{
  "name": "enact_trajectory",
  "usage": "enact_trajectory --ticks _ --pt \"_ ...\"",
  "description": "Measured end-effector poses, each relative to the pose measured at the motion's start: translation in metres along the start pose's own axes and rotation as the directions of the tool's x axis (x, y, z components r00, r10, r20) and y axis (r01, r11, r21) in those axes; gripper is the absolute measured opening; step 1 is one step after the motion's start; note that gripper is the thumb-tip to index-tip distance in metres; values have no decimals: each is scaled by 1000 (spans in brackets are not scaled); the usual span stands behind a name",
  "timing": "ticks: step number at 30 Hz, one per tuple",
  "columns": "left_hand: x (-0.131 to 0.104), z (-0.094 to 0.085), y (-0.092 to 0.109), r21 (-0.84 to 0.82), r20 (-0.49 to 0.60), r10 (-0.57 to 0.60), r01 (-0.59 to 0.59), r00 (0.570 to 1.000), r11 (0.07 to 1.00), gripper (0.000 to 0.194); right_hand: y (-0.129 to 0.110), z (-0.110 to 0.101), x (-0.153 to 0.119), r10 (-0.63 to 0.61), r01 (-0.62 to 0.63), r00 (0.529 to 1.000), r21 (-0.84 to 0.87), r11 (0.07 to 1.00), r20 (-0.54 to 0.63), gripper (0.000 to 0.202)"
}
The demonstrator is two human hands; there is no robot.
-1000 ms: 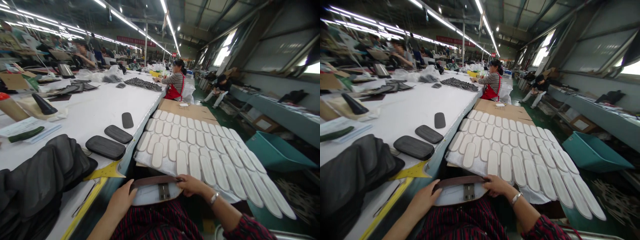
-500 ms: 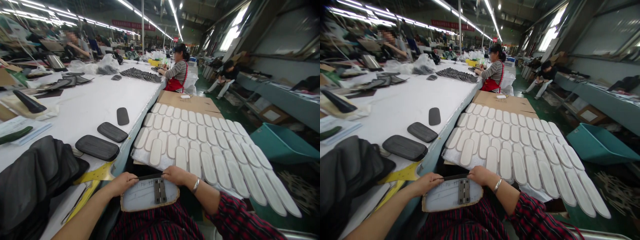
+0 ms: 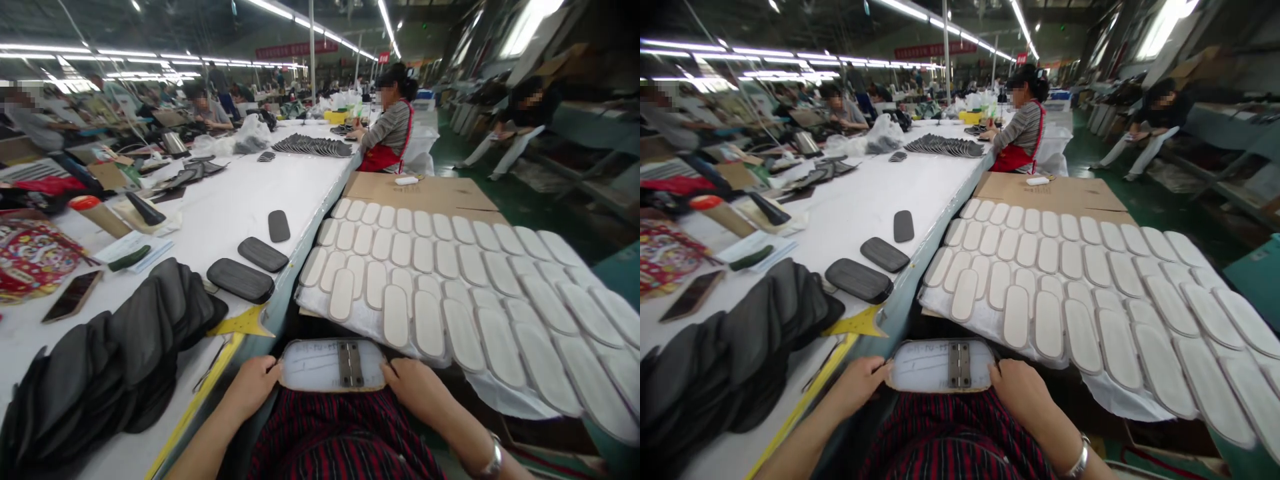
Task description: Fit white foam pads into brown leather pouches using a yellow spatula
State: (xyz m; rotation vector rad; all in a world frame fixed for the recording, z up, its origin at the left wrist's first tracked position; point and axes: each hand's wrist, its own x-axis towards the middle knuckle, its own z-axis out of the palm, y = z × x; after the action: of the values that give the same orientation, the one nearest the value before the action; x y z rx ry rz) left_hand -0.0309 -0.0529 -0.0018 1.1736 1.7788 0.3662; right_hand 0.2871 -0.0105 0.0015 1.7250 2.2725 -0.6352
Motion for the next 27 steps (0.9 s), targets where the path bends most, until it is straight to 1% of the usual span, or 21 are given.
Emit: enact_trajectory --ticks 1,4,7,8,10,11,12,14,16,17,20,24,25,27 --pt "0 2 0 -52 7 -34 35 999 998 31 0 1 1 -30 30 1000 -41 999 5 36" --pt "3 3 -1 -121 59 -96 103 994 987 25 -1 0 5 -135 140 990 -171 975 39 32" --pt "7 -1 1 -152 110 -128 144 986 978 24 -2 -6 7 -196 207 978 -223 953 72 31" --pt "8 -2 2 -146 113 -132 148 985 978 25 -2 -7 7 -192 204 978 -202 958 74 31" --pt "8 -3 5 -135 112 -138 153 984 979 28 -1 -8 7 -122 127 991 -100 987 49 33" --pt "8 -3 7 -92 92 -126 134 988 987 30 -1 -7 7 -74 75 997 -41 996 32 35" --pt "8 -2 8 -13 59 -97 98 994 995 33 -1 -6 7 -25 25 1000 9 1000 16 38" --pt "6 1 12 197 -19 3 1 1000 980 35 -1 -5 7 34 -34 999 45 998 -5 40" --pt "3 6 13 407 -60 104 -70 993 911 35 -1 -5 7 6 -6 1000 8 1000 2 40" --pt "2 8 12 469 -59 120 -79 991 880 35 -1 -5 7 -23 23 1000 -16 1000 12 40" --pt "3 13 5 541 -35 69 -39 997 840 38 2 -6 11 -90 93 995 -63 994 48 36" --pt "8 15 -3 558 6 33 -31 999 829 40 8 -4 15 -88 91 994 -38 995 70 30" --pt "8 15 -4 563 11 36 -36 999 825 41 9 -3 14 -81 80 994 12 997 69 28" --pt "7 15 -2 569 5 36 -33 999 822 43 8 0 10 -56 45 997 177 983 59 25"
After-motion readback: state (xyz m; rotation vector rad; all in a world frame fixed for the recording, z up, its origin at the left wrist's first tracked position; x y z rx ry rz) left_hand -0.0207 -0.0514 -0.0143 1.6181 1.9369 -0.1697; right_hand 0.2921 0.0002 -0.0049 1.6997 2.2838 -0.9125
